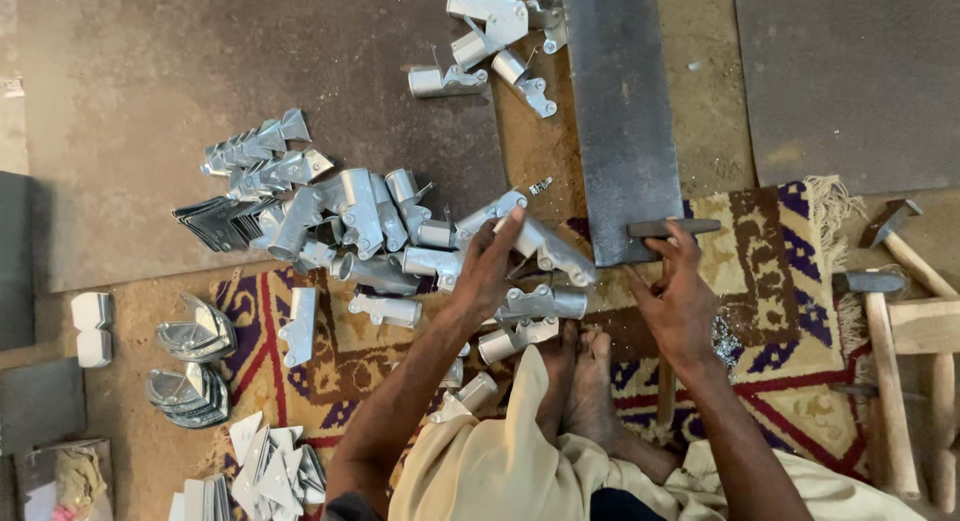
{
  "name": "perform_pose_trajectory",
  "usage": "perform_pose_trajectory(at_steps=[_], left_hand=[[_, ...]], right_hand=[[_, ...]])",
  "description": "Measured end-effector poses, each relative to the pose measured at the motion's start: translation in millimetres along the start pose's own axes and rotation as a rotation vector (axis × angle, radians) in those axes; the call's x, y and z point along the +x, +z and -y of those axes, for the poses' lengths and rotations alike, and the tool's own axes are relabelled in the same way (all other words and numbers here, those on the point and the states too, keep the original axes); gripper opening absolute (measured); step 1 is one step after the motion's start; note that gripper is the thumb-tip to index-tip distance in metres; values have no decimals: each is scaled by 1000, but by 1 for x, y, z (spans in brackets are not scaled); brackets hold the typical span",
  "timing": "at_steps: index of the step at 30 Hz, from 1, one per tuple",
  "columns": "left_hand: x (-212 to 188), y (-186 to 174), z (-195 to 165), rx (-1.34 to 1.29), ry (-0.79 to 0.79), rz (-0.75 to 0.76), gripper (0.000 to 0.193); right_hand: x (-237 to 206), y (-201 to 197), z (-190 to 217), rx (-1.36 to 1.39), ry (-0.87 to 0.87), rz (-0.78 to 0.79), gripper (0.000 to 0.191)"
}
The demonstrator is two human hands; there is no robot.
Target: The person sits on the floor and hammers aluminum castings one at a time on a steel plate, striking each part to straighten or shape it, then places the worked part onto a growing pile of finished pieces.
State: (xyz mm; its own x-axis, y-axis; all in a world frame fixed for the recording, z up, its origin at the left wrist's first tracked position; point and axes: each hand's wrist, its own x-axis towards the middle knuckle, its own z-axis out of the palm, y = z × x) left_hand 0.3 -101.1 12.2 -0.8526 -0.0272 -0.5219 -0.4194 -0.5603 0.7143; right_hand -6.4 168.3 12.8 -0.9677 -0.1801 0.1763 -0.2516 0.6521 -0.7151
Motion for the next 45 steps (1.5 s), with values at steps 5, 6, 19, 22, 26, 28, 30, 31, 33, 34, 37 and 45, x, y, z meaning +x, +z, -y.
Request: perform_pose_trajectory(at_steps=[5, 6, 19, 22, 26, 28, 30, 31, 33, 34, 37, 45], left_hand=[[4, 6, 3, -51, 1, -68, 51], [3, 8, 3, -101, 2, -21, 48], [3, 23, 16, -308, 23, -63, 39], [1, 24, 14, -348, 1, -50, 41], [-4, 25, 10, -316, -9, -42, 40], [-6, 26, 9, -283, -8, -53, 40], [-7, 26, 10, -257, -1, -50, 41], [-7, 27, 11, -250, 7, -46, 42], [-5, 30, 13, -236, 22, -35, 44], [-5, 32, 15, -232, 34, -32, 46], [-2, 40, 17, -186, 28, -107, 52], [1, 51, 35, -135, 82, -167, 67]], right_hand=[[-49, -16, 3, -239, -78, -211, 47], [-56, -16, 3, -346, -98, -232, 41], [-29, 5, -7, -401, -111, -226, 23], [-16, 8, -5, -446, -153, -137, 27], [-6, 17, -12, -511, -183, -101, 28], [-4, 21, -17, -527, -173, -95, 26], [-1, 25, -21, -510, -163, -104, 26], [0, 27, -22, -505, -179, -110, 26], [4, 28, -23, -499, -205, -126, 26], [5, 28, -23, -495, -180, -110, 26], [4, 25, -19, -411, -155, -110, 34], [-44, -8, -13, 154, 462, -18, 41]])
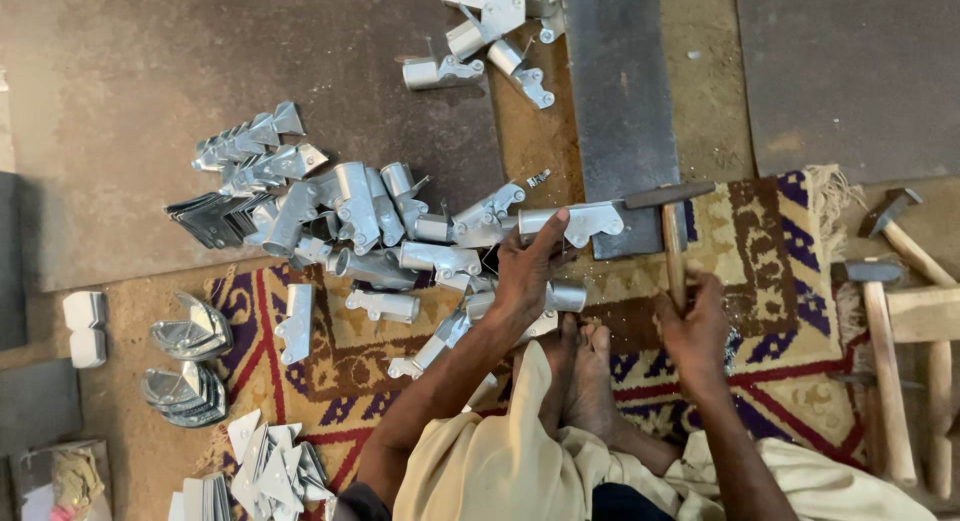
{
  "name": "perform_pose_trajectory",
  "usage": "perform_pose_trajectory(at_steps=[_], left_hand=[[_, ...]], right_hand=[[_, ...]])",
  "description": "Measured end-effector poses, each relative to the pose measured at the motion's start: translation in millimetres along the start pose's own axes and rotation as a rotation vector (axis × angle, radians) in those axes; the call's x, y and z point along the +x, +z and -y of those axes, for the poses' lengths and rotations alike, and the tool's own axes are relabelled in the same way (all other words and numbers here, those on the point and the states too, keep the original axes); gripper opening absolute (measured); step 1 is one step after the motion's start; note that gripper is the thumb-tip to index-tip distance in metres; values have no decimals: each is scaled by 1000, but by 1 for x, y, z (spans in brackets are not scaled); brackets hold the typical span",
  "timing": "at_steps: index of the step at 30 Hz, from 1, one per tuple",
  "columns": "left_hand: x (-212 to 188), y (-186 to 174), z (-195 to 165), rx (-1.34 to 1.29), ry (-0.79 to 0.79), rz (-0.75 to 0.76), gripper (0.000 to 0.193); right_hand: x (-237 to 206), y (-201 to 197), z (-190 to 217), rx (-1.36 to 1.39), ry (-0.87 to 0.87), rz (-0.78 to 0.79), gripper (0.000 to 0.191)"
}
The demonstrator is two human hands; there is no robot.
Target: The person sits on the floor and hammers aluminum castings one at a time on a steel plate, striking each part to straighten or shape it, then places the worked part onto a growing pile of finished pieces.
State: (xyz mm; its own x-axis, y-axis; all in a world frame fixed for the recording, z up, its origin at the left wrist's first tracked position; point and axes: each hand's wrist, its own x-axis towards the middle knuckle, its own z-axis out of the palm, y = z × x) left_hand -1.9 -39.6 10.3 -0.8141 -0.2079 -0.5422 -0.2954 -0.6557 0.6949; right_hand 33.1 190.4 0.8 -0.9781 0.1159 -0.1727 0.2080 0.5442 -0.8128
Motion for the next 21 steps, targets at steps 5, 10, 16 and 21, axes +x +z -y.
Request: perform_pose_trajectory(at_steps=[5, 10, 16, 21], left_hand=[[9, 4, 20, 93, 40, -10, 66], [19, 6, 30, -12, -9, -18, 67], [16, 4, 29, 68, 19, -20, 62], [13, 7, 29, 178, 129, -14, 59]], right_hand=[[-16, -24, -7, 237, 327, 89, 27], [-30, -36, -7, 194, 273, 162, 44], [-40, -34, 2, 67, 297, 223, 55], [-52, -43, 6, 144, 375, 202, 51]])
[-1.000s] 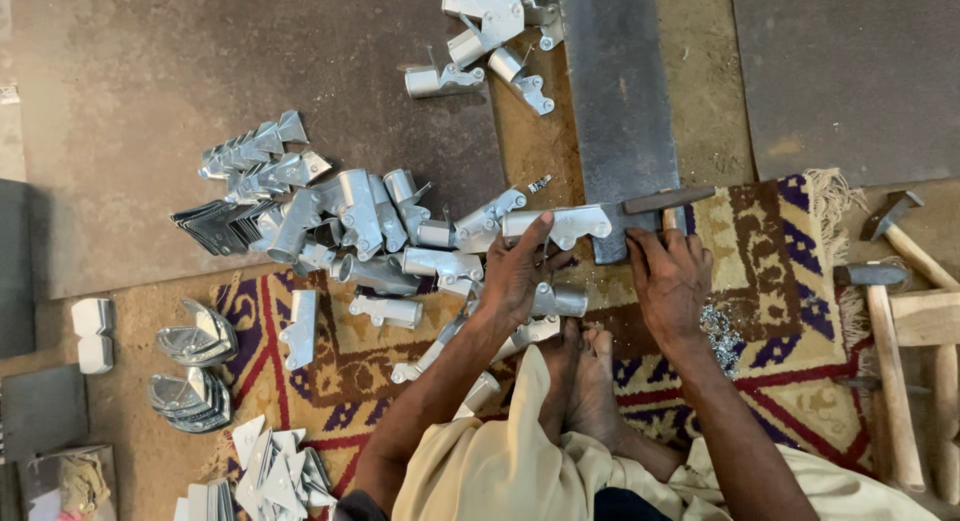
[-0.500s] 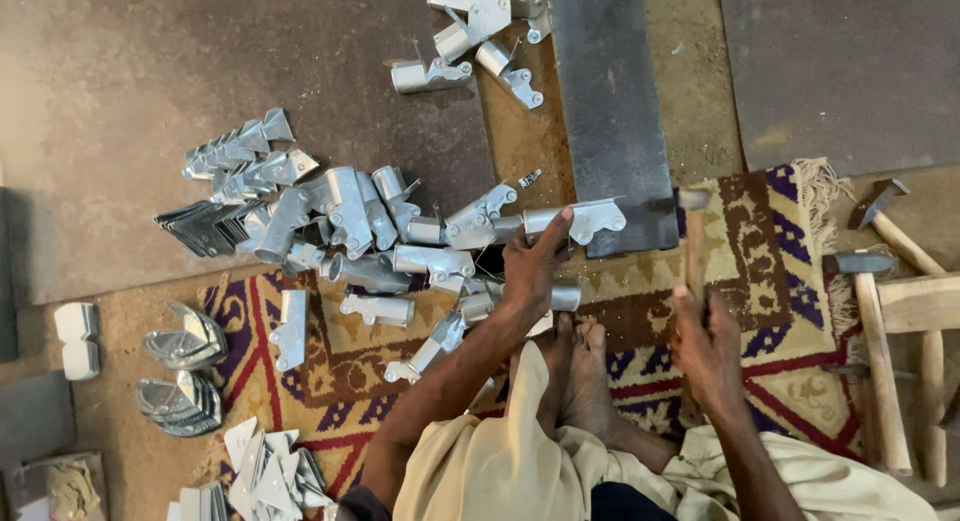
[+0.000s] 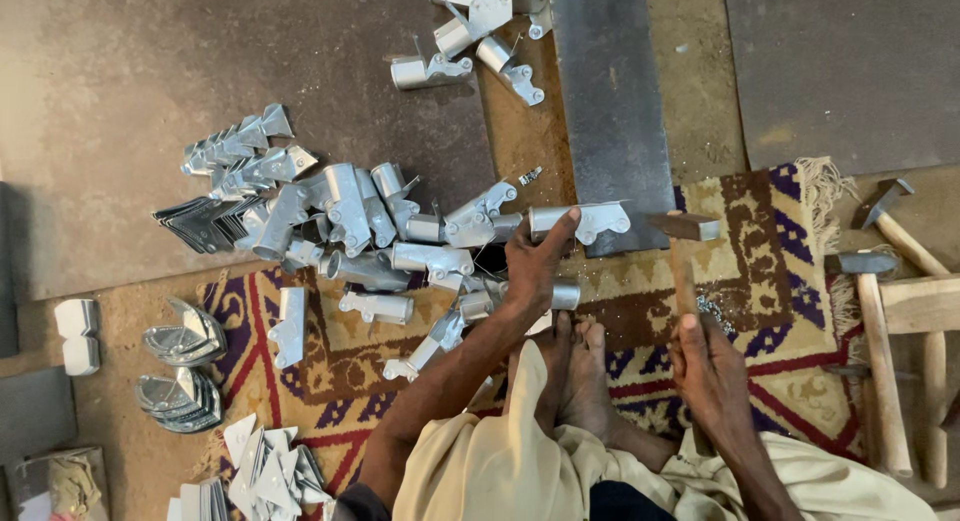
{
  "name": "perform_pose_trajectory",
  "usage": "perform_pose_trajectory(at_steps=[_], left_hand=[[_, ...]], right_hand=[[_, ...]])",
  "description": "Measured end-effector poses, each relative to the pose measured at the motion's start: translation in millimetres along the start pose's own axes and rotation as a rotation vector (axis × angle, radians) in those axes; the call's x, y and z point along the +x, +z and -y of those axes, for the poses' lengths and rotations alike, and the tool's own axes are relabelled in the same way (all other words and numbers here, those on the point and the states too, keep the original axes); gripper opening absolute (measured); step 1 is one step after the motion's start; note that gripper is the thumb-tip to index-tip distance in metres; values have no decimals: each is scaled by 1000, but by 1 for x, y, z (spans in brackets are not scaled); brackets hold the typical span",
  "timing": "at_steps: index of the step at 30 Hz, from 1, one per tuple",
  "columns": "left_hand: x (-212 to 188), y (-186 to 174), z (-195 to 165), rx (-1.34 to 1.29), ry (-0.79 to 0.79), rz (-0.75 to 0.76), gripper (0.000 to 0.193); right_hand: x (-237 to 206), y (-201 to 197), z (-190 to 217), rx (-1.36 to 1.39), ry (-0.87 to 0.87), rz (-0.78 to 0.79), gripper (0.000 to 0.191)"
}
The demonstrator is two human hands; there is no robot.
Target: The person sits on the floor and hammers aluminum castings one at a time on a steel plate, striking each part to straighten or shape it, then places the worked part onto a growing pile of finished pieces.
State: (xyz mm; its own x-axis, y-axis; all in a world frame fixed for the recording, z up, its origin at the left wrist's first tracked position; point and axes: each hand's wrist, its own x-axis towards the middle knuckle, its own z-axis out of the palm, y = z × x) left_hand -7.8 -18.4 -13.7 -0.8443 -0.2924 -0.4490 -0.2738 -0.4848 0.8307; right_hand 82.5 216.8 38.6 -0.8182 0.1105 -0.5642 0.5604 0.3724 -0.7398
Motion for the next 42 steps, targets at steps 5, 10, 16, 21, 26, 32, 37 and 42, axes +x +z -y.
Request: perform_pose_trajectory(at_steps=[5, 10, 16, 21, 26, 32, 37, 42], left_hand=[[0, 0, -1, 50, 8, -14, 54], [1, 2, -5, 11, 16, -19, 52], [1, -1, -1, 32, 37, -7, 51], [1, -1, -1, 52, 44, -2, 54], [1, 0, -6, 96, 24, -20, 54], [0, -3, -1, 20, 41, 10, 52], [5, -1, 0, 51, 68, -2, 52], [-1, -5, 1, 57, 62, 13, 53]], right_hand=[[2, -5, -3, -75, -443, -108, 59], [21, -1, 7, -368, -178, 78, 60], [5, -2, 2, -215, -215, -93, 58], [17, -1, -7, -499, -94, 35, 56], [16, -2, -2, -314, -249, -20, 58], [-1, 0, 9, -419, -277, -78, 55], [7, 5, 17, -361, -211, -22, 54], [3, 8, 20, -347, -269, -166, 62]])
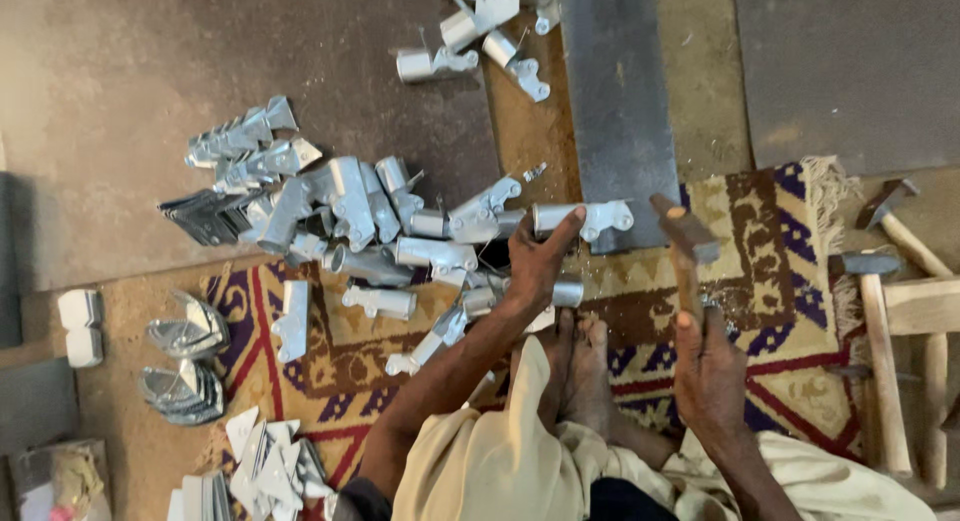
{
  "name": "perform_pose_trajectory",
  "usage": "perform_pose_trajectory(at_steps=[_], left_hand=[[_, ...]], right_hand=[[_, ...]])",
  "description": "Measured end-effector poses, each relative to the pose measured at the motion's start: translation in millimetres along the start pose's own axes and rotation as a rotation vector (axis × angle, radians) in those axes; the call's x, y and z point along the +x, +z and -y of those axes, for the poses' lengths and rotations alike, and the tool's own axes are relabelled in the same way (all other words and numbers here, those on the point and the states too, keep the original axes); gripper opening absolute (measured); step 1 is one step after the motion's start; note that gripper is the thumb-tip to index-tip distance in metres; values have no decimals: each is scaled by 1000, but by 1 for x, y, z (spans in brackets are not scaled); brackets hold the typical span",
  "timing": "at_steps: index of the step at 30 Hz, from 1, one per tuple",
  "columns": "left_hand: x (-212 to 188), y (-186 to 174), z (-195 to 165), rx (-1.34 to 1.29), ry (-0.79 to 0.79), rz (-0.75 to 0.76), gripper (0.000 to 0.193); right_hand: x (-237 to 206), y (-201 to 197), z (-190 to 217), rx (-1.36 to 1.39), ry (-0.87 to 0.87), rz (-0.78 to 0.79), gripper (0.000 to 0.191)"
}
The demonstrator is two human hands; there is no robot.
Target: The person sits on the floor and hammers aluminum castings one at a time on a steel plate, striking each part to straighten or shape it, then places the worked part onto a growing pile of finished pieces.
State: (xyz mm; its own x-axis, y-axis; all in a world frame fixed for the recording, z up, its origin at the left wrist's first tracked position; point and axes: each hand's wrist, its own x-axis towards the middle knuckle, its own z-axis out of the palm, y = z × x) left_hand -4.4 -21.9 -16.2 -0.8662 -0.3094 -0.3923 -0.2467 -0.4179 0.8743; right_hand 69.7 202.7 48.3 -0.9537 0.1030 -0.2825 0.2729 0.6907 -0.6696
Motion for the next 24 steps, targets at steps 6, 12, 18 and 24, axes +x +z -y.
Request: perform_pose_trajectory(at_steps=[6, 12, 18, 24], left_hand=[[3, 4, -1, -7, 11, -14, 56], [4, 3, -8, -74, -18, -10, 59], [4, 4, -15, -24, -4, -17, 55], [4, 2, -8, 30, 18, 0, 57]], right_hand=[[-2, 6, -13, -152, 142, 151, 49], [-9, 14, -18, -44, -269, -299, 46], [-15, -20, 16, 440, 285, 147, 30], [-3, -31, 0, 747, -700, -40, 26]])
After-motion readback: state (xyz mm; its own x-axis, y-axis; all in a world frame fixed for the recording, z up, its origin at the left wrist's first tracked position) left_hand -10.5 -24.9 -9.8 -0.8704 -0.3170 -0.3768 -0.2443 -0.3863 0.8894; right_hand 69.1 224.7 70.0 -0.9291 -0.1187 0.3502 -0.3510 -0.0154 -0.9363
